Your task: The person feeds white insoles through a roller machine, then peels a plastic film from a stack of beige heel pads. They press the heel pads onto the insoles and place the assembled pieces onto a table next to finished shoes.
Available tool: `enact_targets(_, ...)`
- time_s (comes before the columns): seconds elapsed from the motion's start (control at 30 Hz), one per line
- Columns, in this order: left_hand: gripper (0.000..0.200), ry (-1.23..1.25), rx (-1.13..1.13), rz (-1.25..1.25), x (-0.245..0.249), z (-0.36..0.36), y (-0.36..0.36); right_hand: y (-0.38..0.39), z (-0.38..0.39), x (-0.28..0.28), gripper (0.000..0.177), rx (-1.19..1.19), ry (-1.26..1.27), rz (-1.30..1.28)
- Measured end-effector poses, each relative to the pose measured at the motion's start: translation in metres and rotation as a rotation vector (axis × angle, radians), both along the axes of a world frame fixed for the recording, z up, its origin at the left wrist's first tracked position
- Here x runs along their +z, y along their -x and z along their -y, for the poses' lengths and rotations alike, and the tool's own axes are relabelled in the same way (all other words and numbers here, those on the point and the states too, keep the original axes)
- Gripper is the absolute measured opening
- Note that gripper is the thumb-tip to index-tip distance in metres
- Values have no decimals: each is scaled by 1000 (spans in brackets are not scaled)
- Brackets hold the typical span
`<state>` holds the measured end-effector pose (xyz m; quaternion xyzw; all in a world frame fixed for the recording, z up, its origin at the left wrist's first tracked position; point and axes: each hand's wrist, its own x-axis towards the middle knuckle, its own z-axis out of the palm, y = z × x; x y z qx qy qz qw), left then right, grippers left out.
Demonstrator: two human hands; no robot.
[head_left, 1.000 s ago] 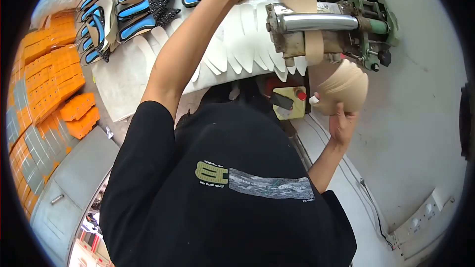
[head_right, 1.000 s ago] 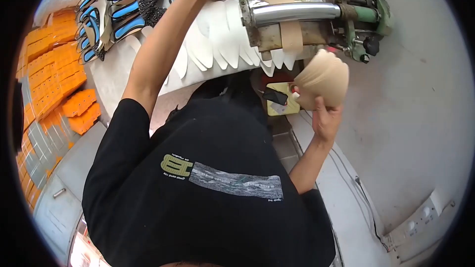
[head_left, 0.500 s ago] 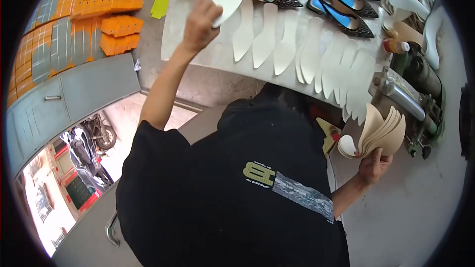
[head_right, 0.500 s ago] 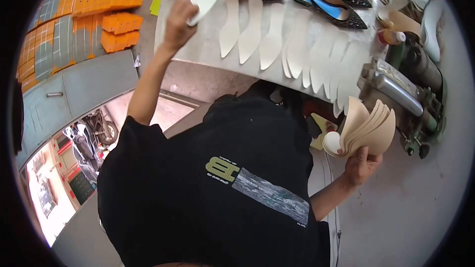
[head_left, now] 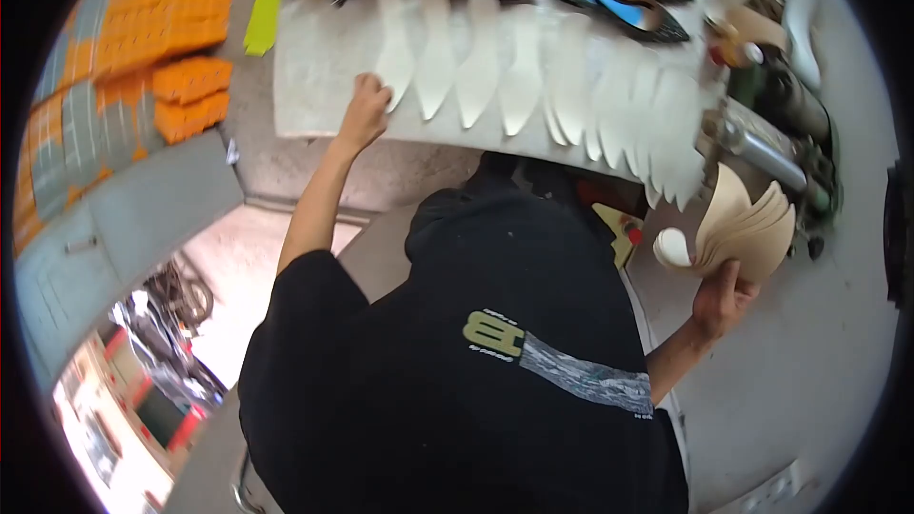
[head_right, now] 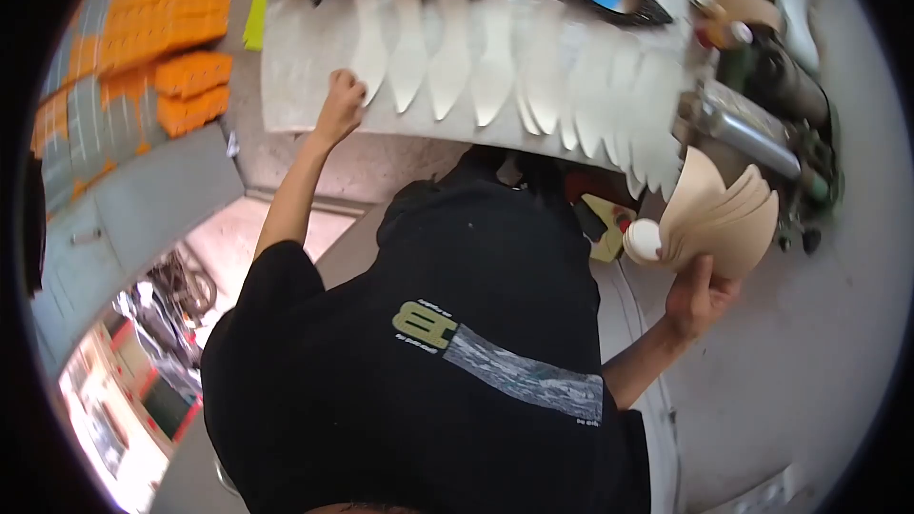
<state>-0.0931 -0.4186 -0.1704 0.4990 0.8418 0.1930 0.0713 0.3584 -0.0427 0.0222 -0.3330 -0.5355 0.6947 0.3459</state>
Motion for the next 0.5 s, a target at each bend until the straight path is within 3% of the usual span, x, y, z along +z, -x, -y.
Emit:
enact_targets(0.07,19,1,32,-38,15,-7,-11,-15,-8,-4,38,-114,-42,-29)
enact_targets(0.13,13,-80,130,-93,43,-35,-29,-42,-20,-33,31,-282,87,17)
enact_targets(0.2,12,-145,170,-88,66,-82,-46,-53,-34,-70,25,-288,-125,587)
enact_targets(0.3,13,-342,49,42,107,-176,-76,-54,-33,-102,24,-318,-78,341)
enact_targets(0.37,14,-348,-13,306,128,-246,-97,-36,-46,-69,25,-238,-45,663)
enact_targets(0.4,15,-321,-51,611,151,-287,-113,-28,-51,-61,25,-255,-34,676)
enact_targets(0.43,20,-291,-83,913,163,-324,-128,-20,-57,-57,24,-221,42,442)
enact_targets(0.47,32,-316,-158,1103,139,-363,-132,-18,-61,-54,24,-184,111,202)
enact_targets(0.5,24,-234,-119,1221,136,-398,-144,-24,-60,-52,23,-201,60,265)
